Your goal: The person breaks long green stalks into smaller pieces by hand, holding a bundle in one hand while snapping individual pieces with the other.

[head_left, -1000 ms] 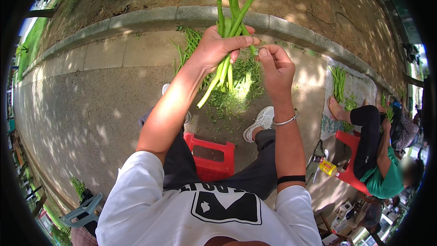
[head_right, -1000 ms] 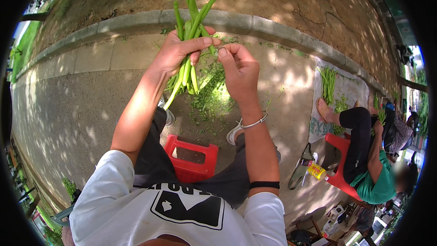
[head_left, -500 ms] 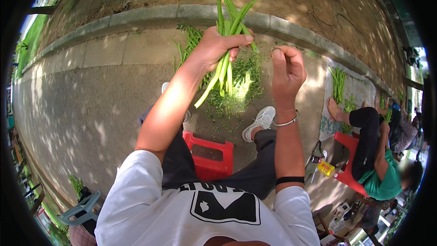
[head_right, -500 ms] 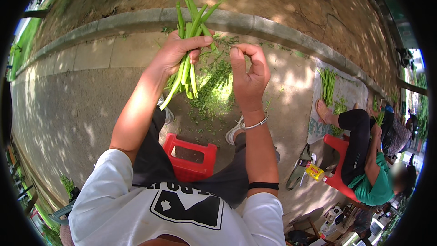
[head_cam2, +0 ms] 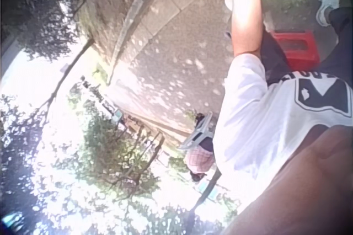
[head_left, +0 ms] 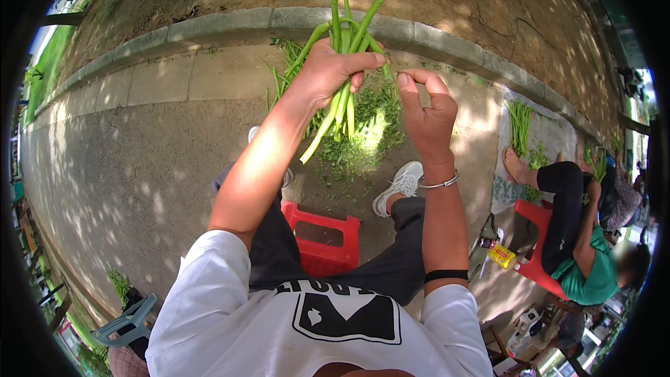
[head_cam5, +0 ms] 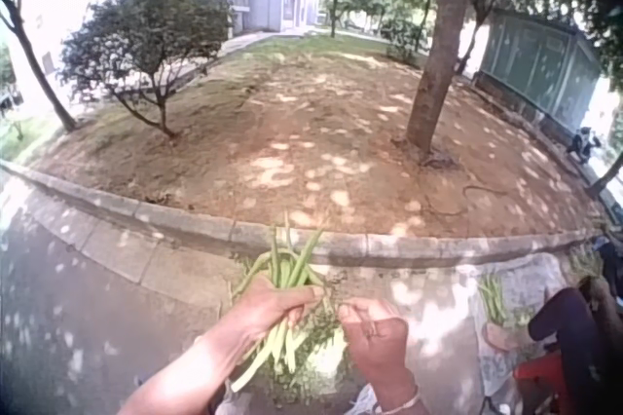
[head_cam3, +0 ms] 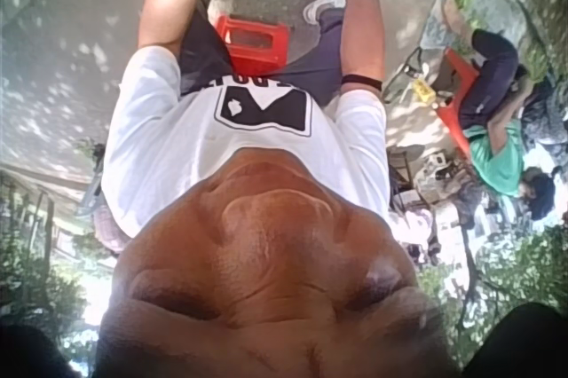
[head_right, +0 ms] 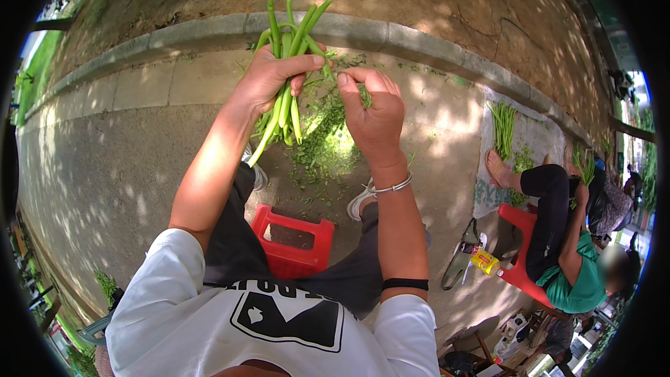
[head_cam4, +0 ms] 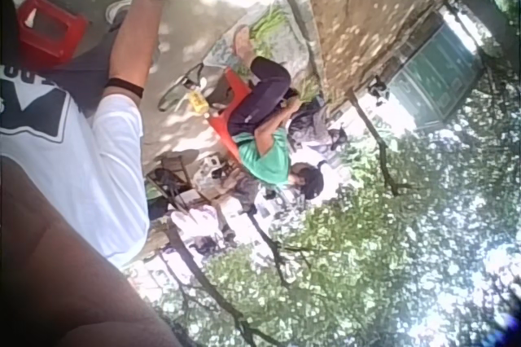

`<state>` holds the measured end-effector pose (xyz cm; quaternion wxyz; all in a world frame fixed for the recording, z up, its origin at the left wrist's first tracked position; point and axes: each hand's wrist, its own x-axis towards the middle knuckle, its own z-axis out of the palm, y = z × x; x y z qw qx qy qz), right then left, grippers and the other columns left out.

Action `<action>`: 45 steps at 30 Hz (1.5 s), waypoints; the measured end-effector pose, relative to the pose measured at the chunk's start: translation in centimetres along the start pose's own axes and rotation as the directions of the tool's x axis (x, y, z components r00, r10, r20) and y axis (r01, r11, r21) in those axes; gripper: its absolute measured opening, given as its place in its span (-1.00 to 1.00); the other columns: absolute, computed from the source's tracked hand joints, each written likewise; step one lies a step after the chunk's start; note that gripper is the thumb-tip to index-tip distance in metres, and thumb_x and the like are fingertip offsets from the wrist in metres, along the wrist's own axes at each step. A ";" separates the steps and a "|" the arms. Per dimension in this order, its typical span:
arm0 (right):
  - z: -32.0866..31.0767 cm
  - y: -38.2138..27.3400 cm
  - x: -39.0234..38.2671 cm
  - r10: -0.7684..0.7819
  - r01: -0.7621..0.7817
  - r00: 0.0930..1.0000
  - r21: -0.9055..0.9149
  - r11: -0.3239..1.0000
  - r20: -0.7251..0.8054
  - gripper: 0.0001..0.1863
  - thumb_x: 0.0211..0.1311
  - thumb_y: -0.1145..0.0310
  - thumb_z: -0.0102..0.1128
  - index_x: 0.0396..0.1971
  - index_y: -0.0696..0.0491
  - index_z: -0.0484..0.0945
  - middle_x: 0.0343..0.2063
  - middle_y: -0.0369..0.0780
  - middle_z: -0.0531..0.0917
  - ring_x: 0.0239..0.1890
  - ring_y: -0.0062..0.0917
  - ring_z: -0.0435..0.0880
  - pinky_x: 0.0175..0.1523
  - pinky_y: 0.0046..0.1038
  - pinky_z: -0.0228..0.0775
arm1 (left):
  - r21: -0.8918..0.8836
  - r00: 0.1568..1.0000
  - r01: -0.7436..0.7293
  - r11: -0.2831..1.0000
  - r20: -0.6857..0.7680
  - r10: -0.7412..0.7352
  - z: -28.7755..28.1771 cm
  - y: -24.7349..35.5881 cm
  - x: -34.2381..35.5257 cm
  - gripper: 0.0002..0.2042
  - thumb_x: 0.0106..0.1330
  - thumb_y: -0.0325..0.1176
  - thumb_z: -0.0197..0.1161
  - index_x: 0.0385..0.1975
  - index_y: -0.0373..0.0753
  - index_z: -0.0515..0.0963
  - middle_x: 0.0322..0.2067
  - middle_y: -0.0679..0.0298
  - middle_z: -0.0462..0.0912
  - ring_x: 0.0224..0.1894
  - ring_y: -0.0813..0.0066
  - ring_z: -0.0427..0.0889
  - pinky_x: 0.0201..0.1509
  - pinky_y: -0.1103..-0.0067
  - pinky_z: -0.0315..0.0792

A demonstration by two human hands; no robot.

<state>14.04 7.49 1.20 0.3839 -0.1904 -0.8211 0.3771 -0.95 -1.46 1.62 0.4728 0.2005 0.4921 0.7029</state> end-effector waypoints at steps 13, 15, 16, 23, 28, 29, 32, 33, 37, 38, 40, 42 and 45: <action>0.6 0.1 -0.5 0.109 -0.107 0.993 0.049 0.993 -0.042 -0.87 0.14 0.43 0.10 -0.32 0.10 0.54 -0.42 -0.20 0.63 -0.31 -0.41 0.59 -0.18 -0.42 0.35 | -0.005 0.999 0.029 1.000 -0.032 -0.029 0.2 0.1 -0.2 -0.83 0.02 -0.52 0.30 -0.39 -0.41 0.53 -0.61 0.26 0.55 -0.77 0.67 0.39 -0.77 0.72 0.22; 0.5 0.1 -0.3 -0.019 0.017 0.999 -0.067 0.998 -0.035 -0.88 0.12 0.40 0.14 -0.35 0.09 0.55 -0.43 -0.22 0.63 -0.34 -0.41 0.59 -0.17 -0.43 0.32 | 0.006 0.999 0.032 0.999 -0.042 -0.031 0.1 0.1 -0.1 -0.84 0.02 -0.52 0.30 -0.41 -0.41 0.53 -0.62 0.26 0.55 -0.77 0.67 0.39 -0.77 0.72 0.22; 0.5 0.1 -0.2 -0.083 0.079 0.996 -0.124 0.989 -0.026 -0.88 0.11 0.38 0.16 -0.36 0.08 0.55 -0.43 -0.23 0.63 -0.35 -0.42 0.58 -0.16 -0.43 0.31 | 0.020 0.998 0.031 0.999 -0.050 -0.030 0.1 0.0 -0.2 -0.85 0.02 -0.52 0.30 -0.42 -0.41 0.54 -0.62 0.26 0.54 -0.77 0.67 0.39 -0.77 0.72 0.21; 0.5 0.2 -0.3 -0.133 0.133 0.991 -0.127 0.983 0.013 -0.92 0.05 0.41 0.21 -0.45 0.07 0.53 -0.54 -0.25 0.56 -0.43 -0.39 0.52 -0.24 -0.40 0.26 | 0.121 0.999 -0.006 0.993 -0.046 0.011 0.4 -0.3 -0.3 -0.88 0.02 -0.50 0.32 -0.50 -0.38 0.54 -0.69 0.30 0.51 -0.77 0.67 0.38 -0.76 0.71 0.20; 0.7 0.5 -0.3 -0.162 0.168 0.986 -0.198 0.966 0.048 -0.95 0.07 0.47 0.16 -0.46 0.09 0.48 -0.56 -0.22 0.51 -0.45 -0.35 0.49 -0.27 -0.40 0.26 | 0.196 0.998 0.034 0.980 -0.062 -0.022 0.6 -0.2 -0.4 -0.88 0.00 -0.49 0.34 -0.53 -0.36 0.54 -0.72 0.33 0.49 -0.78 0.66 0.37 -0.75 0.70 0.18; 0.7 0.6 -0.3 -0.165 0.171 0.985 -0.205 0.964 0.047 -0.95 0.07 0.48 0.14 -0.46 0.10 0.47 -0.55 -0.21 0.51 -0.44 -0.34 0.49 -0.28 -0.39 0.27 | 0.199 0.998 0.036 0.979 -0.064 -0.024 0.5 -0.3 -0.3 -0.88 0.00 -0.49 0.35 -0.53 -0.36 0.54 -0.73 0.34 0.48 -0.78 0.66 0.36 -0.75 0.69 0.18; 0.8 0.7 -0.3 -0.121 0.126 0.992 -0.169 0.978 0.042 -0.95 0.10 0.49 0.10 -0.44 0.12 0.45 -0.54 -0.17 0.50 -0.43 -0.32 0.48 -0.30 -0.38 0.28 | 0.150 0.999 0.041 0.988 -0.038 -0.036 0.1 -0.7 0.1 -0.87 -0.01 -0.49 0.35 -0.52 -0.37 0.54 -0.70 0.31 0.50 -0.78 0.66 0.36 -0.75 0.69 0.18; 0.9 0.5 -0.4 -0.069 0.073 0.997 -0.118 0.990 0.040 -0.95 0.11 0.48 0.09 -0.44 0.13 0.45 -0.53 -0.16 0.50 -0.43 -0.33 0.48 -0.30 -0.38 0.29 | 0.106 0.999 0.041 0.994 -0.028 -0.038 0.1 -0.7 0.0 -0.86 -0.01 -0.50 0.35 -0.49 -0.37 0.54 -0.69 0.30 0.51 -0.77 0.66 0.37 -0.75 0.70 0.19; 1.0 0.1 -0.8 0.172 -0.179 0.982 0.098 0.979 0.074 -0.90 0.21 0.43 0.03 -0.40 0.16 0.43 -0.53 -0.22 0.49 -0.44 -0.49 0.45 -0.30 -0.49 0.29 | -0.050 0.997 0.071 0.996 0.009 -0.071 0.3 -0.1 -0.2 -0.82 -0.01 -0.52 0.33 -0.40 -0.39 0.52 -0.61 0.26 0.54 -0.76 0.68 0.38 -0.75 0.72 0.21; 1.0 -0.2 -0.8 0.214 -0.226 0.973 0.161 0.961 0.088 -0.88 0.24 0.41 0.01 -0.39 0.16 0.43 -0.52 -0.25 0.48 -0.43 -0.54 0.43 -0.29 -0.52 0.28 | -0.085 0.996 0.089 0.992 0.017 -0.088 0.3 0.0 -0.3 -0.80 0.00 -0.53 0.33 -0.38 -0.40 0.52 -0.59 0.25 0.54 -0.75 0.68 0.38 -0.76 0.72 0.22; 1.0 -0.7 -0.8 0.295 -0.318 0.948 0.284 0.905 0.123 -0.84 0.28 0.37 -0.02 -0.36 0.17 0.42 -0.50 -0.30 0.46 -0.41 -0.63 0.40 -0.28 -0.58 0.27 | -0.131 0.994 0.106 0.986 0.042 -0.101 0.2 0.0 -0.3 -0.78 0.00 -0.54 0.31 -0.34 -0.41 0.50 -0.58 0.24 0.54 -0.75 0.69 0.38 -0.76 0.73 0.22; 1.2 -0.3 -1.0 0.236 -0.245 0.969 0.288 0.926 0.066 -0.84 0.28 0.36 -0.01 -0.35 0.17 0.41 -0.49 -0.31 0.45 -0.40 -0.65 0.38 -0.28 -0.60 0.27 | -0.175 0.991 0.129 0.976 0.065 -0.119 0.2 -0.1 -0.2 -0.77 0.01 -0.54 0.31 -0.32 -0.41 0.50 -0.56 0.24 0.54 -0.75 0.70 0.37 -0.76 0.74 0.23; 1.6 -0.2 -0.9 0.114 -0.086 0.990 0.293 0.952 -0.079 -0.85 0.27 0.38 0.01 -0.34 0.16 0.41 -0.48 -0.31 0.46 -0.40 -0.66 0.39 -0.27 -0.61 0.27 | -0.194 0.987 0.159 0.968 0.062 -0.149 0.0 -0.3 -0.1 -0.77 0.02 -0.54 0.30 -0.30 -0.41 0.49 -0.55 0.24 0.54 -0.75 0.70 0.37 -0.76 0.74 0.22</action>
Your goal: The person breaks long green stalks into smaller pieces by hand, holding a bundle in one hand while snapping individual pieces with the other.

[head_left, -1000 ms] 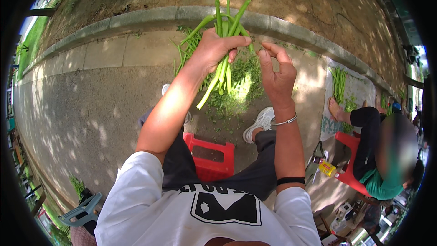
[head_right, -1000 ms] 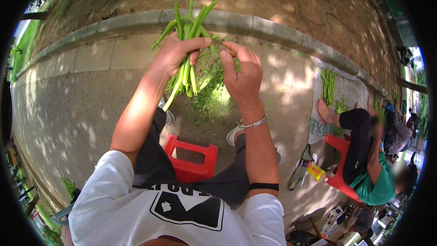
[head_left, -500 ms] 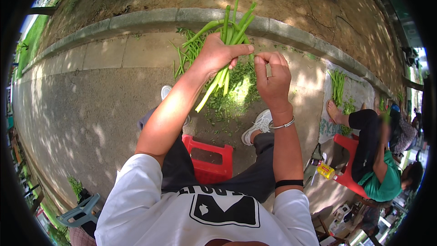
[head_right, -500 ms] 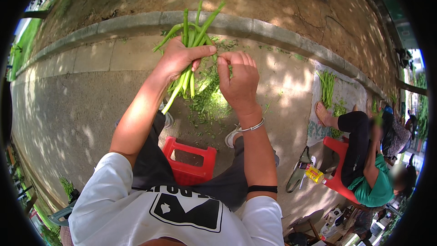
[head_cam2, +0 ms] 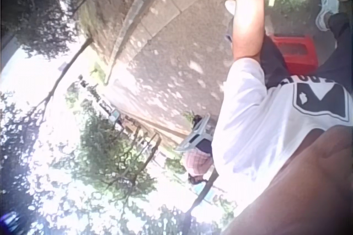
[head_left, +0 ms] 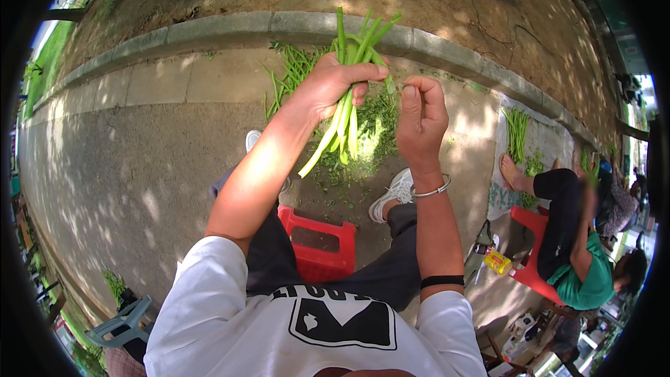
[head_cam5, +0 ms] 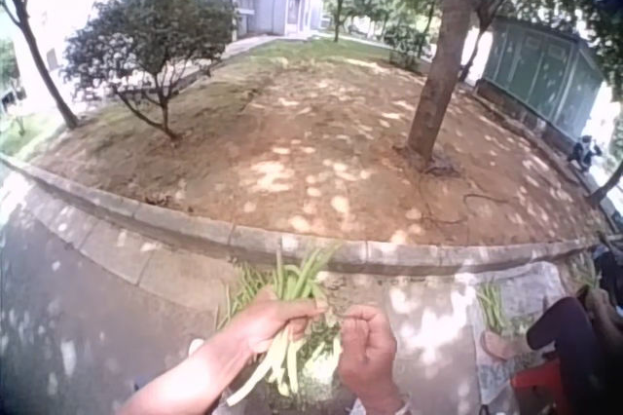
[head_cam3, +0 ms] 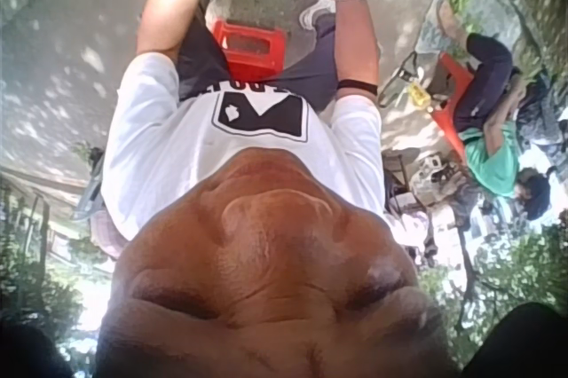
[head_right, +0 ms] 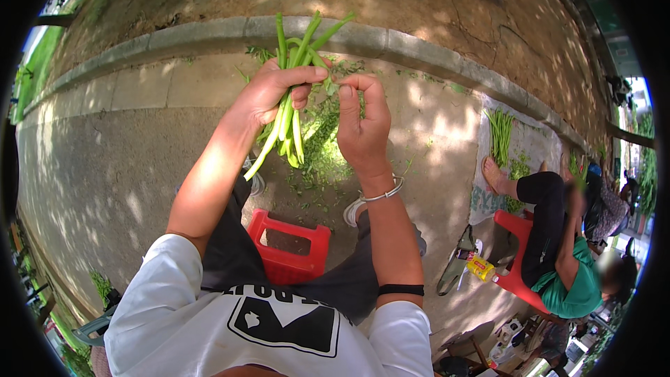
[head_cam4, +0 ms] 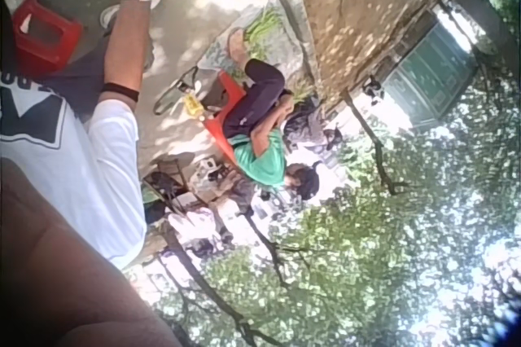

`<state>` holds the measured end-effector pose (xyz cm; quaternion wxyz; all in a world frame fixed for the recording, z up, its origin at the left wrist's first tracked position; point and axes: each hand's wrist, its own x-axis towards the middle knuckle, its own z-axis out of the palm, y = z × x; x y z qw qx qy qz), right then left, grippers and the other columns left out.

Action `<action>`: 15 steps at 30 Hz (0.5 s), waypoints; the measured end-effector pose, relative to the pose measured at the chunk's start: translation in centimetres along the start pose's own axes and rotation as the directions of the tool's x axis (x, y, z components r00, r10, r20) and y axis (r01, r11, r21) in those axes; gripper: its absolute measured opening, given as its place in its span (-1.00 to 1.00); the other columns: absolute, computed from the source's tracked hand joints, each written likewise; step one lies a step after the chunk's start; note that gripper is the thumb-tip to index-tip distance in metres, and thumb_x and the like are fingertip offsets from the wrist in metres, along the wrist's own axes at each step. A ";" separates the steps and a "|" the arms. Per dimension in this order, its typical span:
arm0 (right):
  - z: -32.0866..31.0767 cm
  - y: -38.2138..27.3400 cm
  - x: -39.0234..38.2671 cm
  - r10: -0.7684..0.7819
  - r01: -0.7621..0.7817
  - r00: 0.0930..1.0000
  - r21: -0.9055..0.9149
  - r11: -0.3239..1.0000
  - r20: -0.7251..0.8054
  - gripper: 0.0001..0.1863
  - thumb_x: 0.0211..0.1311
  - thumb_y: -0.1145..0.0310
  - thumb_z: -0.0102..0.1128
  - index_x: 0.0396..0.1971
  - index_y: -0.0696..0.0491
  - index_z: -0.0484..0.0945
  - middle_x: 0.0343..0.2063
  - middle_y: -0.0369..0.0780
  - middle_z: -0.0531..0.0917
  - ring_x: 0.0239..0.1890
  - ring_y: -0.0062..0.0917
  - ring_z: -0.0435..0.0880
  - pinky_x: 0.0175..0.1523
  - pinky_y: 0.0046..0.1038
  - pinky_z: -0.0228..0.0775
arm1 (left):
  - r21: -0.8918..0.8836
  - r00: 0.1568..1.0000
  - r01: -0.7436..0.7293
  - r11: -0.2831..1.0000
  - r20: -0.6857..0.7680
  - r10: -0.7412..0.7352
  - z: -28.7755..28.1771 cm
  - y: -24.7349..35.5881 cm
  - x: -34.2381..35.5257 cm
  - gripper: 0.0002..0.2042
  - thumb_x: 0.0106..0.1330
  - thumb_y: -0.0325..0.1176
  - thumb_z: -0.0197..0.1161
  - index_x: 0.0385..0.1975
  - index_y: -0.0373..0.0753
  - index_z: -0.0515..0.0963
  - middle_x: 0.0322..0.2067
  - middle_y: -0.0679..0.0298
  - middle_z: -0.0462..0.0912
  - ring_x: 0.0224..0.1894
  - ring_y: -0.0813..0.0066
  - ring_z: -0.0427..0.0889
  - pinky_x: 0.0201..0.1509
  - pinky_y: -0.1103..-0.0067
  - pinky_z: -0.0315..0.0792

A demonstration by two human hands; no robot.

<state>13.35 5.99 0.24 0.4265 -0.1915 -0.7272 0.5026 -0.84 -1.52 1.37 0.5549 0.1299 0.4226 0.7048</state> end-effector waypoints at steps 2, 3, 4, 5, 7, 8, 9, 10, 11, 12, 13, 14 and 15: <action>0.0 -0.1 0.1 -0.072 0.073 0.996 0.011 0.997 -0.053 -0.87 0.26 0.40 0.03 -0.34 0.16 0.41 -0.47 -0.31 0.47 -0.41 -0.64 0.40 -0.26 -0.61 0.28 | 0.041 0.999 0.004 0.999 -0.038 -0.003 -0.2 0.0 0.3 -0.76 0.03 -0.54 0.30 -0.29 -0.41 0.48 -0.54 0.24 0.54 -0.75 0.70 0.37 -0.76 0.74 0.23; -0.2 -0.2 0.2 -0.083 0.085 0.994 0.020 0.996 -0.064 -0.89 0.25 0.42 0.04 -0.34 0.15 0.42 -0.47 -0.30 0.48 -0.41 -0.64 0.41 -0.25 -0.61 0.29 | 0.038 0.999 -0.001 0.999 -0.036 0.002 -0.2 0.1 0.1 -0.76 0.03 -0.54 0.29 -0.29 -0.42 0.48 -0.54 0.24 0.54 -0.75 0.70 0.37 -0.76 0.74 0.23; -0.5 -0.3 0.4 -0.094 0.096 0.993 0.028 0.995 -0.076 -0.90 0.24 0.43 0.05 -0.35 0.15 0.42 -0.46 -0.30 0.48 -0.40 -0.63 0.42 -0.25 -0.61 0.29 | 0.036 0.999 -0.005 0.999 -0.034 0.006 -0.1 0.2 -0.1 -0.76 0.03 -0.54 0.29 -0.29 -0.42 0.48 -0.53 0.24 0.54 -0.75 0.70 0.37 -0.76 0.74 0.23; -0.9 -0.4 0.5 -0.094 0.093 0.995 -0.010 0.996 -0.040 -0.91 0.22 0.45 0.06 -0.35 0.15 0.43 -0.46 -0.29 0.50 -0.39 -0.63 0.44 -0.23 -0.60 0.30 | 0.034 1.000 -0.008 0.999 -0.029 0.009 0.0 0.3 -0.2 -0.76 0.03 -0.54 0.29 -0.28 -0.42 0.48 -0.53 0.23 0.54 -0.75 0.70 0.37 -0.76 0.74 0.23; -1.6 -0.4 0.8 -0.088 0.091 0.996 -0.086 0.992 0.032 -0.92 0.18 0.48 0.09 -0.35 0.15 0.44 -0.44 -0.28 0.53 -0.37 -0.62 0.47 -0.21 -0.59 0.32 | 0.026 1.000 -0.017 1.000 -0.025 0.018 -0.3 0.4 -0.1 -0.75 0.03 -0.54 0.30 -0.28 -0.42 0.48 -0.53 0.23 0.54 -0.75 0.69 0.37 -0.76 0.74 0.23; -1.6 -0.5 0.9 -0.071 0.077 0.996 -0.121 0.990 0.051 -0.92 0.15 0.50 0.11 -0.35 0.15 0.45 -0.45 -0.28 0.54 -0.36 -0.62 0.49 -0.20 -0.58 0.33 | 0.023 0.999 -0.024 0.999 -0.025 0.025 -0.4 0.5 -0.1 -0.75 0.03 -0.54 0.30 -0.27 -0.42 0.48 -0.52 0.22 0.54 -0.75 0.69 0.38 -0.77 0.73 0.23; -1.7 -0.7 1.0 -0.054 0.064 0.996 -0.157 0.986 0.070 -0.91 0.12 0.51 0.12 -0.36 0.15 0.46 -0.45 -0.27 0.55 -0.36 -0.62 0.51 -0.20 -0.57 0.35 | 0.025 0.999 -0.033 0.999 -0.029 0.034 -0.3 0.5 -0.1 -0.75 0.02 -0.54 0.30 -0.27 -0.42 0.48 -0.53 0.22 0.55 -0.75 0.69 0.38 -0.77 0.73 0.23; -1.8 -0.8 1.0 -0.035 0.052 0.996 -0.193 0.980 0.088 -0.90 0.09 0.53 0.14 -0.36 0.14 0.46 -0.46 -0.26 0.57 -0.36 -0.62 0.53 -0.19 -0.56 0.36 | 0.027 0.999 -0.042 0.999 -0.032 0.043 -0.2 0.6 -0.2 -0.75 0.02 -0.54 0.30 -0.28 -0.43 0.48 -0.53 0.22 0.55 -0.75 0.69 0.38 -0.77 0.73 0.23; -1.7 -0.7 1.0 -0.022 0.038 0.996 -0.184 0.982 0.089 -0.89 0.07 0.54 0.15 -0.36 0.15 0.47 -0.46 -0.26 0.58 -0.37 -0.63 0.54 -0.19 -0.55 0.37 | 0.029 0.998 -0.050 0.998 -0.034 0.051 -0.1 0.7 -0.2 -0.75 0.02 -0.54 0.30 -0.28 -0.43 0.49 -0.53 0.22 0.55 -0.75 0.69 0.38 -0.77 0.73 0.23; -1.6 -0.5 0.9 -0.008 0.024 0.996 -0.176 0.984 0.090 -0.89 0.06 0.54 0.16 -0.37 0.15 0.48 -0.47 -0.27 0.59 -0.38 -0.63 0.55 -0.18 -0.55 0.38 | 0.033 0.998 -0.054 0.998 -0.034 0.055 -0.1 0.6 -0.2 -0.75 0.02 -0.55 0.29 -0.28 -0.43 0.49 -0.53 0.22 0.55 -0.75 0.69 0.39 -0.77 0.73 0.23; -1.5 -0.4 0.8 0.006 0.010 0.996 -0.167 0.986 0.091 -0.88 0.04 0.55 0.17 -0.38 0.15 0.49 -0.48 -0.27 0.60 -0.38 -0.63 0.56 -0.18 -0.54 0.39 | 0.037 0.998 -0.057 0.998 -0.035 0.058 0.0 0.6 -0.2 -0.75 0.01 -0.55 0.29 -0.28 -0.43 0.49 -0.53 0.22 0.55 -0.76 0.69 0.39 -0.76 0.73 0.24; -1.3 -0.5 0.7 0.058 -0.048 0.996 -0.133 0.990 0.073 -0.88 0.03 0.54 0.19 -0.39 0.14 0.50 -0.48 -0.27 0.61 -0.40 -0.63 0.56 -0.18 -0.53 0.38 | 0.041 0.997 -0.061 0.997 -0.037 0.062 0.0 0.5 -0.2 -0.75 0.01 -0.55 0.29 -0.29 -0.44 0.49 -0.53 0.22 0.55 -0.76 0.69 0.39 -0.76 0.73 0.24; -1.2 -0.6 0.5 0.110 -0.104 0.992 -0.097 0.990 0.058 -0.88 0.02 0.53 0.21 -0.40 0.13 0.51 -0.48 -0.28 0.61 -0.41 -0.63 0.57 -0.18 -0.53 0.38 | 0.059 0.997 -0.062 0.996 -0.044 0.065 0.0 0.5 -0.1 -0.75 0.00 -0.56 0.29 -0.29 -0.44 0.49 -0.53 0.22 0.55 -0.76 0.69 0.39 -0.76 0.73 0.24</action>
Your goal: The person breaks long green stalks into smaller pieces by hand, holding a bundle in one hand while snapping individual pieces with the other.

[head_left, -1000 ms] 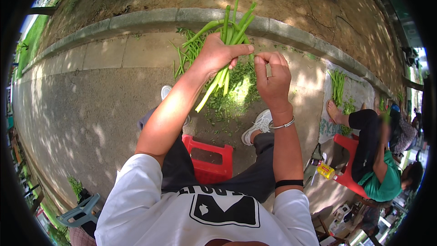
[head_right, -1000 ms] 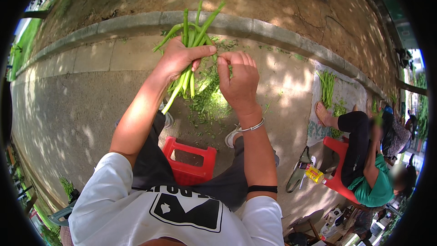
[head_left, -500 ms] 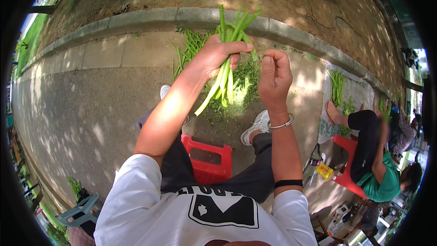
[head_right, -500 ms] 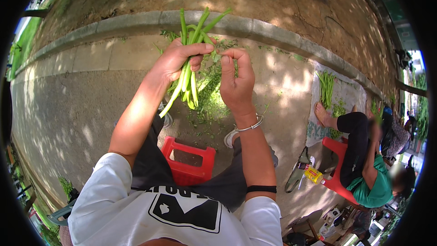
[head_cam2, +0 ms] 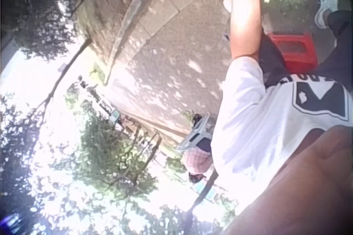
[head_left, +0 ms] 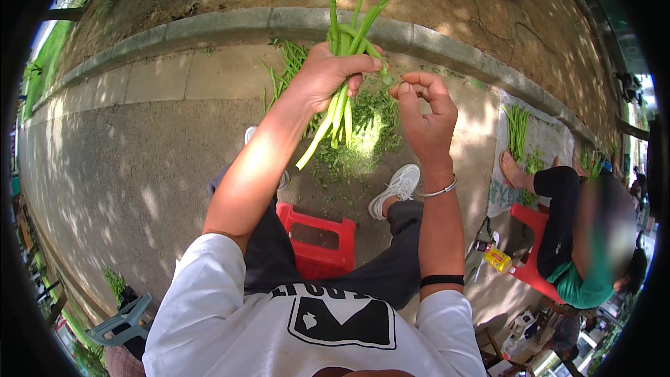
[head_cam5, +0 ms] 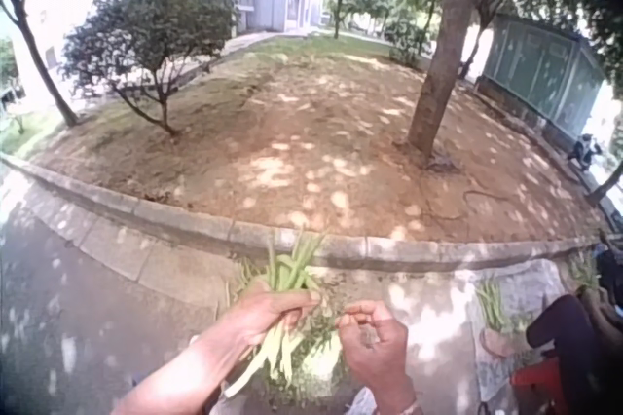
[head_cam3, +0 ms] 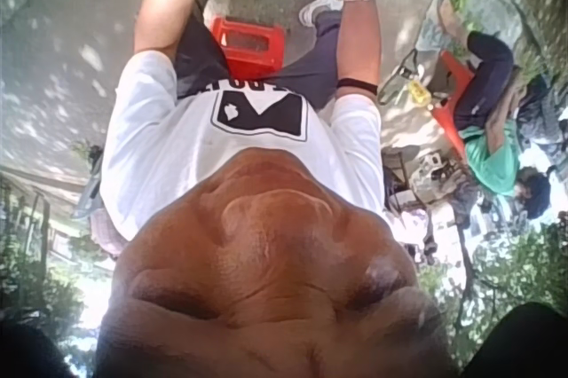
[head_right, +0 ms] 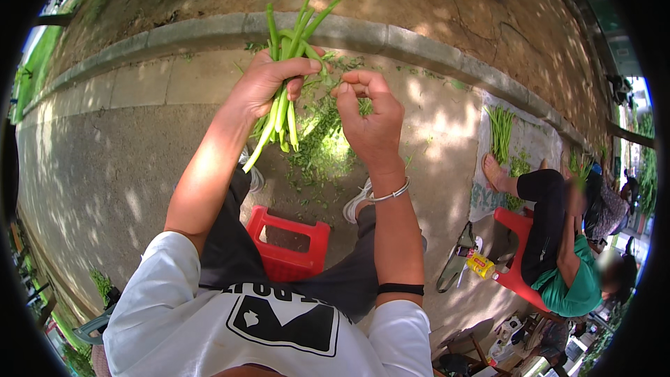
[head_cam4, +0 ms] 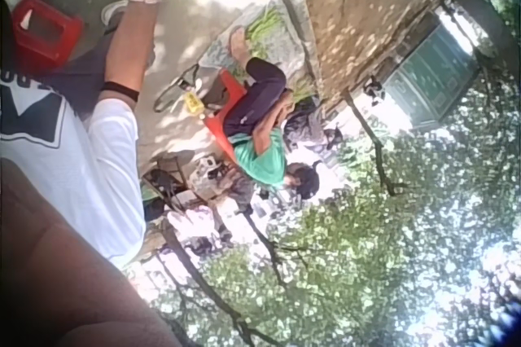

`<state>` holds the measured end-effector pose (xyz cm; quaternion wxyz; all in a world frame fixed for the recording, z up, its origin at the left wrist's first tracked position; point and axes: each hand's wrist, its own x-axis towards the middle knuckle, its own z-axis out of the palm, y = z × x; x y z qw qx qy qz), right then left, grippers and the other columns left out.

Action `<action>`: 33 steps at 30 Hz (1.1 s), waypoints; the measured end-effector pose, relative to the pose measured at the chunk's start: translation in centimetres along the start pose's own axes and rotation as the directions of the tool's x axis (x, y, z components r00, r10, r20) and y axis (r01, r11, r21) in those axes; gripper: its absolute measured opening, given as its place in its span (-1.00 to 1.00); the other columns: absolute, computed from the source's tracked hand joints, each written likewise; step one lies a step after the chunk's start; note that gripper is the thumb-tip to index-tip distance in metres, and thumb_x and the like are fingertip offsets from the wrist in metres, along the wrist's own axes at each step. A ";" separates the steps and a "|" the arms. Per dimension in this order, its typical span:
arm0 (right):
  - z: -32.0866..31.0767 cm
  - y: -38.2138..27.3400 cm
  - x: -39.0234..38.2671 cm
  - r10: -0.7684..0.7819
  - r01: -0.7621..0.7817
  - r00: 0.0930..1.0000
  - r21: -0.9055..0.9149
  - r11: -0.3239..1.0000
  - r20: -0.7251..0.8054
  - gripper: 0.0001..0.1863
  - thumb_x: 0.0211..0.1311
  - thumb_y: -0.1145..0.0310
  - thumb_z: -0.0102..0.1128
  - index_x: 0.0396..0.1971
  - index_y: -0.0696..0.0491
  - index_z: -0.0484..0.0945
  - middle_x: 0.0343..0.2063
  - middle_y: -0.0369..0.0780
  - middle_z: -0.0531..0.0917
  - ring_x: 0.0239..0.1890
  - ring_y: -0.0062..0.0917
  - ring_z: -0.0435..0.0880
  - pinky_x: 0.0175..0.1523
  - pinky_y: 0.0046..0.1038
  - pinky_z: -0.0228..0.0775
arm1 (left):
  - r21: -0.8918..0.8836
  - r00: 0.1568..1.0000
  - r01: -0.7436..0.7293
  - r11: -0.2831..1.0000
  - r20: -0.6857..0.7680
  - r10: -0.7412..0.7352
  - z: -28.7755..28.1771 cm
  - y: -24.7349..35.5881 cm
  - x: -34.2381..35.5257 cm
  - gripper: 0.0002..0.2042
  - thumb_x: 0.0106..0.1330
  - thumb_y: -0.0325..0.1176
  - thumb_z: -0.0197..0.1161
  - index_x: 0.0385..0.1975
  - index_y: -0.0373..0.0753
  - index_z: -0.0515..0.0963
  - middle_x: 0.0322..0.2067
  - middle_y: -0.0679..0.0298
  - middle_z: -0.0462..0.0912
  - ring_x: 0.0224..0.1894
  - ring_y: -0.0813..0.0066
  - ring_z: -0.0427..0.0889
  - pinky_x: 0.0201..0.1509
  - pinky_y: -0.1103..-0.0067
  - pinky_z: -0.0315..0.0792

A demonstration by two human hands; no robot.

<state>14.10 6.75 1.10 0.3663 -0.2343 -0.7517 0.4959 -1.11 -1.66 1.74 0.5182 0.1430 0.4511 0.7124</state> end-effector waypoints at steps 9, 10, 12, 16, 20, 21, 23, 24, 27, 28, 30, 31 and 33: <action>0.1 0.3 0.4 -0.356 0.357 0.932 -0.358 0.863 0.071 -0.90 0.02 0.43 0.25 -0.43 0.03 0.54 -0.53 -0.30 0.59 -0.47 -0.48 0.55 -0.22 -0.46 0.30 | 0.111 1.000 -0.025 0.993 -0.010 0.026 0.3 -0.2 -0.1 -0.79 -0.02 -0.51 0.30 -0.37 -0.43 0.53 -0.59 0.23 0.55 -0.75 0.67 0.39 -0.75 0.72 0.21; 0.2 0.3 0.4 -0.358 0.359 0.931 -0.361 0.861 0.072 -0.91 0.03 0.44 0.24 -0.43 0.03 0.54 -0.54 -0.30 0.58 -0.47 -0.46 0.54 -0.23 -0.46 0.30 | 0.110 1.000 -0.017 0.994 -0.021 0.020 0.4 -0.3 -0.2 -0.81 -0.02 -0.50 0.31 -0.40 -0.42 0.53 -0.59 0.23 0.55 -0.75 0.66 0.39 -0.75 0.72 0.20; 0.2 0.5 0.4 -0.404 0.405 0.910 -0.402 0.822 0.090 -0.91 0.04 0.44 0.22 -0.43 0.04 0.51 -0.55 -0.28 0.56 -0.47 -0.42 0.53 -0.26 -0.43 0.29 | 0.128 0.999 -0.005 0.992 -0.041 0.011 0.7 -0.2 -0.3 -0.83 -0.01 -0.47 0.33 -0.45 -0.40 0.54 -0.60 0.24 0.55 -0.76 0.66 0.38 -0.74 0.71 0.20; 0.4 0.8 0.4 -0.428 0.431 0.896 -0.468 0.771 0.120 -0.93 0.08 0.46 0.16 -0.43 0.05 0.46 -0.56 -0.24 0.50 -0.48 -0.34 0.48 -0.31 -0.37 0.25 | 0.273 0.997 -0.021 0.962 -0.064 0.040 0.7 -0.3 -0.4 -0.83 0.00 -0.42 0.36 -0.50 -0.37 0.55 -0.64 0.26 0.55 -0.76 0.66 0.38 -0.73 0.70 0.21; 0.4 0.9 0.3 -0.383 0.401 0.913 -0.490 0.774 0.142 -0.95 0.12 0.45 0.10 -0.42 0.06 0.44 -0.54 -0.21 0.48 -0.48 -0.30 0.44 -0.33 -0.35 0.23 | 0.335 0.997 -0.037 0.942 -0.054 0.058 0.4 -0.8 -0.1 -0.83 -0.01 -0.42 0.36 -0.52 -0.37 0.55 -0.68 0.28 0.54 -0.76 0.67 0.38 -0.73 0.71 0.21; 0.4 0.9 0.3 -0.372 0.390 0.918 -0.489 0.780 0.139 -0.95 0.12 0.45 0.10 -0.41 0.06 0.43 -0.53 -0.21 0.48 -0.47 -0.29 0.44 -0.33 -0.34 0.23 | 0.320 0.997 -0.037 0.947 -0.048 0.055 0.3 -0.8 -0.1 -0.83 -0.01 -0.43 0.36 -0.51 -0.38 0.55 -0.67 0.27 0.55 -0.76 0.67 0.39 -0.73 0.71 0.22; 0.3 0.9 0.2 -0.320 0.340 0.939 -0.454 0.823 0.123 -0.94 0.14 0.44 0.08 -0.40 0.08 0.43 -0.51 -0.19 0.49 -0.47 -0.30 0.45 -0.32 -0.36 0.25 | 0.292 0.998 -0.036 0.956 -0.037 0.049 0.3 -0.8 -0.1 -0.83 -0.03 -0.45 0.37 -0.50 -0.38 0.54 -0.66 0.26 0.55 -0.75 0.67 0.39 -0.73 0.71 0.22; 0.3 0.9 0.1 -0.278 0.299 0.954 -0.419 0.857 0.113 -0.93 0.15 0.44 0.08 -0.38 0.09 0.43 -0.50 -0.19 0.49 -0.46 -0.32 0.46 -0.30 -0.38 0.26 | 0.260 0.999 -0.025 0.965 -0.030 0.033 0.3 -0.7 -0.1 -0.83 -0.03 -0.46 0.36 -0.49 -0.39 0.54 -0.65 0.25 0.56 -0.75 0.67 0.39 -0.73 0.71 0.22; 0.3 0.7 -0.2 -0.113 0.128 0.991 -0.235 0.963 0.076 -0.91 0.21 0.43 0.05 -0.33 0.12 0.43 -0.48 -0.21 0.50 -0.43 -0.46 0.47 -0.26 -0.48 0.29 | 0.167 1.000 0.010 0.986 -0.002 -0.010 0.3 -0.3 -0.1 -0.81 -0.04 -0.49 0.35 -0.45 -0.39 0.53 -0.62 0.22 0.57 -0.75 0.67 0.39 -0.73 0.72 0.22; 0.3 0.7 -0.3 -0.050 0.061 0.996 -0.158 0.986 0.070 -0.90 0.23 0.43 0.03 -0.32 0.13 0.42 -0.47 -0.23 0.50 -0.42 -0.51 0.47 -0.25 -0.52 0.30 | 0.140 1.000 0.021 0.990 0.009 -0.023 0.2 -0.3 -0.1 -0.81 -0.04 -0.49 0.35 -0.43 -0.40 0.53 -0.60 0.20 0.57 -0.75 0.68 0.39 -0.74 0.73 0.23; 0.4 0.3 -0.5 0.002 0.001 0.998 -0.046 0.999 0.063 -0.89 0.26 0.42 0.01 -0.30 0.13 0.43 -0.47 -0.28 0.49 -0.40 -0.61 0.44 -0.25 -0.58 0.29 | 0.101 0.998 0.045 0.994 0.027 -0.048 0.2 -0.3 -0.1 -0.78 -0.02 -0.51 0.32 -0.37 -0.41 0.50 -0.58 0.20 0.56 -0.75 0.69 0.37 -0.74 0.74 0.23; 0.5 0.2 -0.6 0.029 -0.030 0.998 0.011 1.000 0.062 -0.89 0.27 0.41 0.00 -0.30 0.14 0.43 -0.46 -0.30 0.48 -0.38 -0.65 0.42 -0.24 -0.62 0.29 | 0.088 0.998 0.056 0.995 0.035 -0.059 0.2 -0.3 -0.1 -0.77 0.01 -0.51 0.30 -0.32 -0.41 0.48 -0.58 0.22 0.54 -0.76 0.71 0.36 -0.75 0.75 0.23; 0.7 0.2 -0.5 -0.053 0.053 0.999 0.042 0.998 0.009 -0.89 0.28 0.41 0.00 -0.30 0.13 0.42 -0.46 -0.33 0.47 -0.39 -0.68 0.40 -0.26 -0.63 0.28 | 0.051 0.995 0.082 0.995 0.045 -0.084 0.3 -0.2 0.0 -0.75 0.03 -0.52 0.27 -0.27 -0.42 0.47 -0.57 0.24 0.52 -0.77 0.72 0.35 -0.76 0.76 0.24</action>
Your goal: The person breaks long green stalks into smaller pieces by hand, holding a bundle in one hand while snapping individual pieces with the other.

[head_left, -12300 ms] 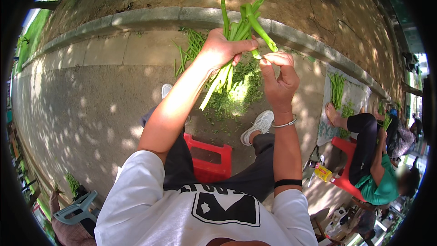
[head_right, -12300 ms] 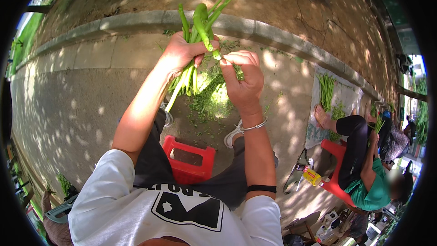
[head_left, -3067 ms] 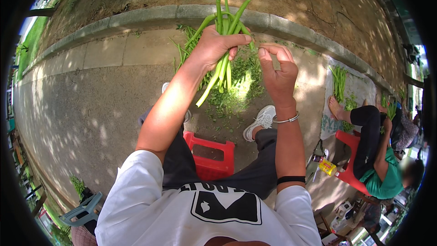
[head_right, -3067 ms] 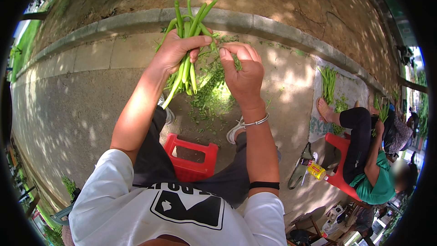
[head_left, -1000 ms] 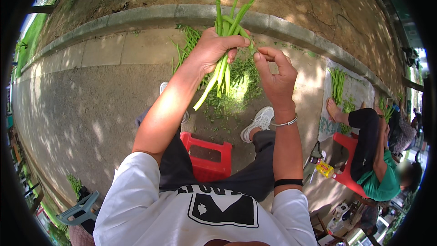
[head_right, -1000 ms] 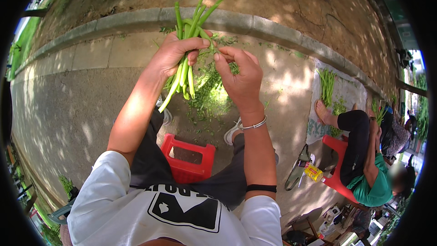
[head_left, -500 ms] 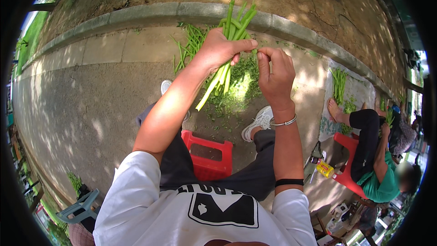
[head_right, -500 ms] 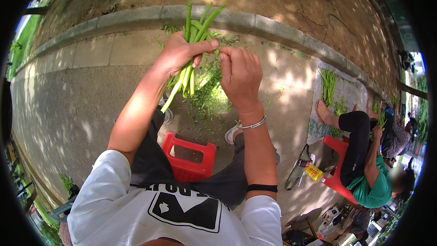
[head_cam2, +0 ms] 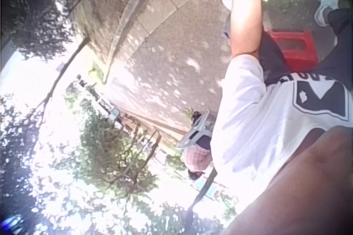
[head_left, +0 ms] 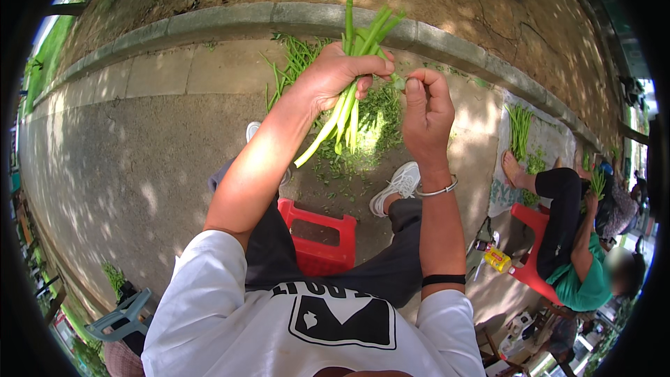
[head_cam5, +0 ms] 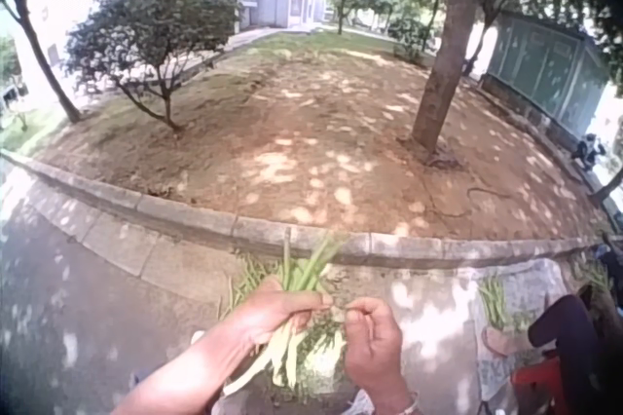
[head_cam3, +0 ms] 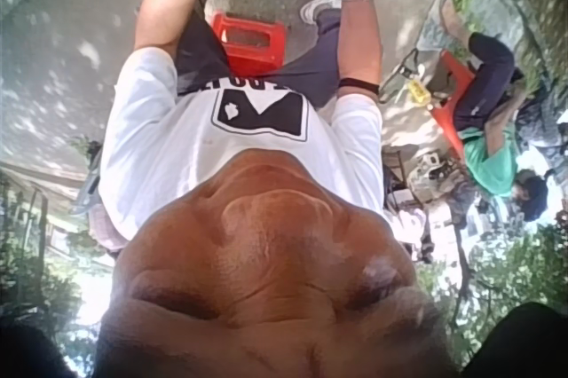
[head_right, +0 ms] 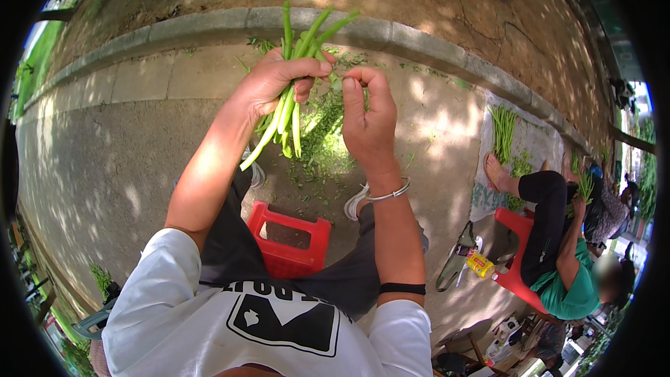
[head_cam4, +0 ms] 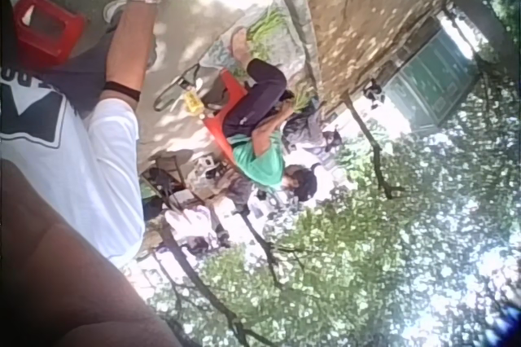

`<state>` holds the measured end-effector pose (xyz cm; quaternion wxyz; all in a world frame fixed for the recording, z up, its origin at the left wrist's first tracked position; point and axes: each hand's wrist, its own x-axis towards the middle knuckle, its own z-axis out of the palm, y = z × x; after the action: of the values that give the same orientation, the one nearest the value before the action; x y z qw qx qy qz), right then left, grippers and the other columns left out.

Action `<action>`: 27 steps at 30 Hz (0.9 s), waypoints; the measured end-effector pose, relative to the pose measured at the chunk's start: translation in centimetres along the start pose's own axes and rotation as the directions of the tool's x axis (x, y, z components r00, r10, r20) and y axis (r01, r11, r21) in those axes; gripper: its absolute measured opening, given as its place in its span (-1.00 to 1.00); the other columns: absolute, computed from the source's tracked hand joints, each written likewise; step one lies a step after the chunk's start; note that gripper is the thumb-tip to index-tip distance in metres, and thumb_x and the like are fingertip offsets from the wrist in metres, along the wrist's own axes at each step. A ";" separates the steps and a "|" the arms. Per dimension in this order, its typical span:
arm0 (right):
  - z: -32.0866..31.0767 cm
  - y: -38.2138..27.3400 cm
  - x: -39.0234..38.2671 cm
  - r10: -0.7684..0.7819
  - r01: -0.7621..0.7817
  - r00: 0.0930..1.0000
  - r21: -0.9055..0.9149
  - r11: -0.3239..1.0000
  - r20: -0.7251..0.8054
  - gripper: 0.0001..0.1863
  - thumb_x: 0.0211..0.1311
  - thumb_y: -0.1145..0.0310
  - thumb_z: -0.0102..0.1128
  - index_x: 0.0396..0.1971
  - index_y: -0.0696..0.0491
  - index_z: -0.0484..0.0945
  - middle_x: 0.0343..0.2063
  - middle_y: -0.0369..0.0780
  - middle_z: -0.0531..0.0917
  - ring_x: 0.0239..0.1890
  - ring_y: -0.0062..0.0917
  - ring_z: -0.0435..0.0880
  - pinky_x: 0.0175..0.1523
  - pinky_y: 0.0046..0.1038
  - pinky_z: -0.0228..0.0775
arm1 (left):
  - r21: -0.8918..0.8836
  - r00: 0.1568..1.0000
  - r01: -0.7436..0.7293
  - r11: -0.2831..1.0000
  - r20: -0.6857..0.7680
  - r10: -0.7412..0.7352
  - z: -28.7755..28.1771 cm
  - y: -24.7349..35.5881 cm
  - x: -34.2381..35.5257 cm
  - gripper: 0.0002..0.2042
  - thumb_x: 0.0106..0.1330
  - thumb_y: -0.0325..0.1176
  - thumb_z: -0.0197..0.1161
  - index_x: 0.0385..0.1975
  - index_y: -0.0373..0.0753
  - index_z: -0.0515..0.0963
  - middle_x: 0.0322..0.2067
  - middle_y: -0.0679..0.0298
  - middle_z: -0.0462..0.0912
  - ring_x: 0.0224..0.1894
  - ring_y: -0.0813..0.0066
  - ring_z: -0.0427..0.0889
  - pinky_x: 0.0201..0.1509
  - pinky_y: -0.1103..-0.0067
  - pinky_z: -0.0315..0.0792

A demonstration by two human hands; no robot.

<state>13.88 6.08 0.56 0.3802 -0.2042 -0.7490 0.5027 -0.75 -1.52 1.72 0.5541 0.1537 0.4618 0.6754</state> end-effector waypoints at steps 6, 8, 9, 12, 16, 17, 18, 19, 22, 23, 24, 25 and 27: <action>-1.1 0.0 0.2 -0.029 0.031 0.999 0.052 0.998 -0.046 -0.91 0.23 0.45 0.06 -0.33 0.15 0.44 -0.46 -0.33 0.49 -0.38 -0.68 0.42 -0.23 -0.64 0.30 | -0.069 0.999 -0.013 0.998 -0.033 0.011 -0.7 0.3 0.2 -0.75 -0.02 -0.54 0.27 -0.31 -0.43 0.47 -0.52 0.11 0.56 -0.75 0.69 0.37 -0.75 0.74 0.24; -1.5 -0.1 0.4 -0.046 0.046 0.999 -0.014 0.999 -0.004 -0.91 0.19 0.47 0.10 -0.34 0.15 0.45 -0.46 -0.31 0.51 -0.37 -0.67 0.46 -0.22 -0.63 0.32 | -0.079 0.999 -0.010 0.997 -0.035 0.007 -0.7 0.6 0.0 -0.75 -0.02 -0.55 0.27 -0.31 -0.44 0.47 -0.53 0.12 0.55 -0.75 0.68 0.37 -0.75 0.73 0.24; -1.5 -0.1 0.6 -0.067 0.068 0.998 -0.072 0.995 0.020 -0.91 0.16 0.49 0.12 -0.35 0.16 0.45 -0.45 -0.29 0.53 -0.36 -0.66 0.48 -0.21 -0.63 0.33 | -0.065 0.999 -0.019 0.998 -0.036 0.017 -0.8 0.6 0.0 -0.74 -0.02 -0.54 0.27 -0.30 -0.44 0.47 -0.54 0.13 0.55 -0.75 0.68 0.37 -0.75 0.73 0.24; -1.4 0.2 0.8 -0.122 0.125 0.992 -0.145 0.981 0.030 -0.89 0.09 0.51 0.17 -0.37 0.15 0.47 -0.46 -0.26 0.57 -0.35 -0.63 0.53 -0.20 -0.61 0.36 | -0.020 0.998 -0.040 0.999 -0.043 0.039 -0.9 0.5 0.0 -0.73 -0.04 -0.54 0.28 -0.30 -0.45 0.47 -0.56 0.16 0.54 -0.76 0.67 0.37 -0.75 0.73 0.24; -0.6 -0.2 0.5 -0.014 0.008 0.998 -0.088 0.996 -0.063 -0.86 0.04 0.49 0.23 -0.37 0.12 0.51 -0.48 -0.25 0.60 -0.35 -0.58 0.57 -0.19 -0.55 0.37 | 0.070 0.997 -0.044 0.997 -0.058 0.048 -0.4 0.4 0.0 -0.73 -0.06 -0.55 0.30 -0.32 -0.45 0.48 -0.61 0.21 0.53 -0.75 0.67 0.38 -0.75 0.71 0.24; -0.7 -0.1 0.5 -0.088 0.084 0.996 -0.158 0.984 -0.013 -0.85 0.04 0.47 0.24 -0.36 0.11 0.52 -0.49 -0.25 0.60 -0.37 -0.56 0.57 -0.19 -0.53 0.35 | 0.097 0.997 -0.046 0.994 -0.060 0.052 -0.3 0.4 -0.1 -0.73 -0.07 -0.55 0.30 -0.33 -0.45 0.49 -0.62 0.22 0.53 -0.75 0.66 0.38 -0.75 0.70 0.24; -0.9 0.1 0.7 -0.157 0.162 0.987 -0.222 0.961 0.042 -0.85 0.04 0.46 0.24 -0.35 0.10 0.52 -0.51 -0.26 0.60 -0.38 -0.54 0.56 -0.19 -0.51 0.34 | 0.103 0.997 -0.047 0.994 -0.057 0.053 -0.2 0.4 -0.2 -0.74 -0.07 -0.55 0.30 -0.33 -0.45 0.49 -0.63 0.22 0.52 -0.76 0.66 0.38 -0.75 0.70 0.23; -1.0 0.2 0.7 -0.221 0.241 0.970 -0.281 0.929 0.102 -0.84 0.03 0.45 0.25 -0.34 0.08 0.53 -0.52 -0.27 0.60 -0.39 -0.52 0.56 -0.19 -0.50 0.33 | 0.109 0.997 -0.048 0.993 -0.054 0.054 -0.2 0.4 -0.2 -0.74 -0.07 -0.55 0.30 -0.34 -0.45 0.49 -0.63 0.23 0.52 -0.76 0.66 0.38 -0.75 0.70 0.23; -1.0 0.3 0.8 -0.276 0.297 0.955 -0.336 0.894 0.109 -0.88 0.05 0.43 0.23 -0.39 0.07 0.52 -0.53 -0.27 0.58 -0.43 -0.47 0.54 -0.21 -0.47 0.28 | 0.138 0.997 -0.049 0.989 -0.052 0.057 0.0 0.3 -0.3 -0.74 -0.09 -0.55 0.30 -0.35 -0.44 0.50 -0.65 0.25 0.52 -0.76 0.66 0.38 -0.74 0.71 0.21; -1.0 0.3 0.8 -0.293 0.318 0.948 -0.363 0.876 0.123 -0.90 0.06 0.44 0.22 -0.40 0.07 0.51 -0.53 -0.27 0.57 -0.44 -0.45 0.53 -0.21 -0.47 0.28 | 0.150 0.997 -0.050 0.987 -0.054 0.059 0.1 0.2 -0.3 -0.74 -0.09 -0.55 0.30 -0.35 -0.44 0.50 -0.66 0.25 0.52 -0.76 0.66 0.38 -0.74 0.71 0.21; -1.0 0.2 0.8 -0.309 0.338 0.941 -0.390 0.857 0.137 -0.91 0.06 0.44 0.20 -0.41 0.07 0.50 -0.52 -0.26 0.56 -0.45 -0.44 0.52 -0.22 -0.46 0.27 | 0.168 0.997 -0.050 0.985 -0.053 0.060 0.1 0.2 -0.3 -0.74 -0.09 -0.55 0.30 -0.35 -0.44 0.51 -0.67 0.26 0.51 -0.76 0.66 0.38 -0.73 0.71 0.20; -1.1 0.2 0.8 -0.325 0.359 0.933 -0.415 0.836 0.152 -0.92 0.07 0.45 0.19 -0.42 0.07 0.49 -0.52 -0.26 0.55 -0.46 -0.43 0.51 -0.23 -0.46 0.27 | 0.186 0.997 -0.050 0.981 -0.052 0.061 0.1 0.2 -0.3 -0.74 -0.09 -0.55 0.30 -0.35 -0.43 0.51 -0.68 0.27 0.51 -0.76 0.66 0.38 -0.73 0.71 0.20; -1.0 0.2 0.8 -0.326 0.365 0.931 -0.450 0.815 0.166 -0.91 0.06 0.45 0.19 -0.43 0.08 0.48 -0.51 -0.24 0.54 -0.47 -0.40 0.51 -0.23 -0.45 0.27 | 0.208 0.997 -0.051 0.977 -0.052 0.063 0.1 0.1 -0.3 -0.74 -0.10 -0.55 0.30 -0.35 -0.43 0.51 -0.69 0.28 0.50 -0.77 0.66 0.37 -0.73 0.71 0.20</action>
<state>14.15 7.33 0.85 0.3729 -0.1309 -0.8881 0.2346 -0.68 -1.74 1.94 0.5018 0.2038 0.5405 0.6438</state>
